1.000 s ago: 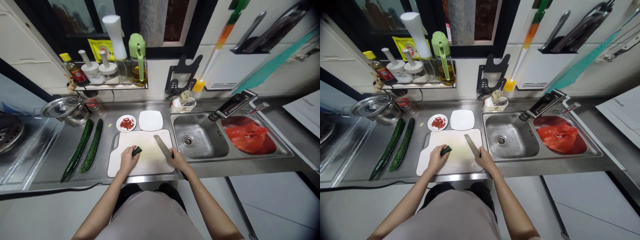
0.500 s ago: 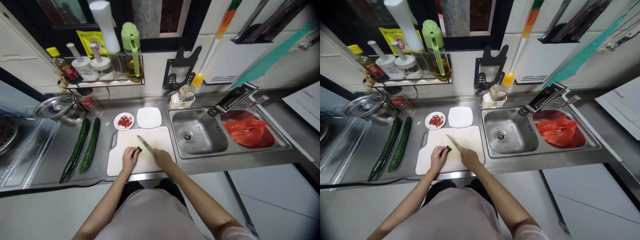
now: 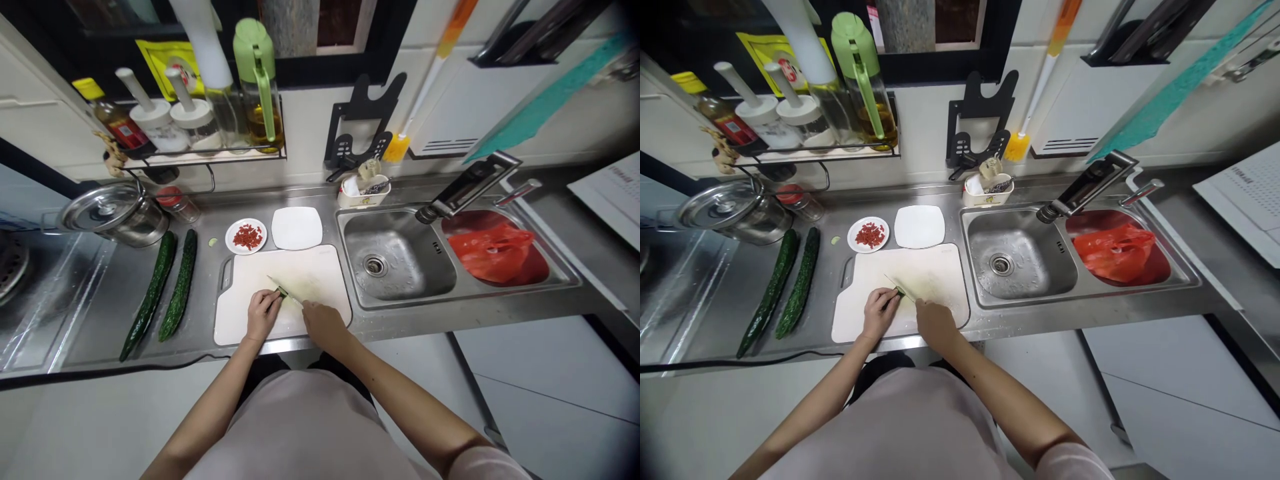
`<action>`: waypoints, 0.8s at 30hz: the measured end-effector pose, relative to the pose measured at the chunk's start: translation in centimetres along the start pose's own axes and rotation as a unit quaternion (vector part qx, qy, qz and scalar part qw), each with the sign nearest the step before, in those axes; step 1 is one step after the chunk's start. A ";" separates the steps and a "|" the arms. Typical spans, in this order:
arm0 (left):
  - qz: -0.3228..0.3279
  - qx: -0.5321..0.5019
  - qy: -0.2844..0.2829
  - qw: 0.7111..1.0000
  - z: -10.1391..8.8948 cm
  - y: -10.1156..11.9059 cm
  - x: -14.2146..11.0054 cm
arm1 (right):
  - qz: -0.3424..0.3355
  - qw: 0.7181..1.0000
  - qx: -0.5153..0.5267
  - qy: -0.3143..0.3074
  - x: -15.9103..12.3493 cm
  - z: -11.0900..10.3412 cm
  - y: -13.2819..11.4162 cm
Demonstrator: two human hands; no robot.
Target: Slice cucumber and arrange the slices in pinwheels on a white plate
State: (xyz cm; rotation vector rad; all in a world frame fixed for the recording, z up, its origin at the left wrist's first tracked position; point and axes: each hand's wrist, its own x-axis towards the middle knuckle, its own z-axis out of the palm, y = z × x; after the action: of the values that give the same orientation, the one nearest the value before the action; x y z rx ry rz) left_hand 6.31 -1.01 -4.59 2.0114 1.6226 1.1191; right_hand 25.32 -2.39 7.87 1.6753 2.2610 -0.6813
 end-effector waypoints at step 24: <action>-0.007 0.014 -0.021 1.000 -0.2 0.5 0.3 | 0.008 0.999 -0.020 -0.037 0.5 0.5 -1.6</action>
State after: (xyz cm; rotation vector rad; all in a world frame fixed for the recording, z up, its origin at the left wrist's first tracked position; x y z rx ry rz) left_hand 6.48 -0.91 -4.02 2.0247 1.6362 1.0477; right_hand 23.62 -2.61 7.62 1.6212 2.1924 -0.6782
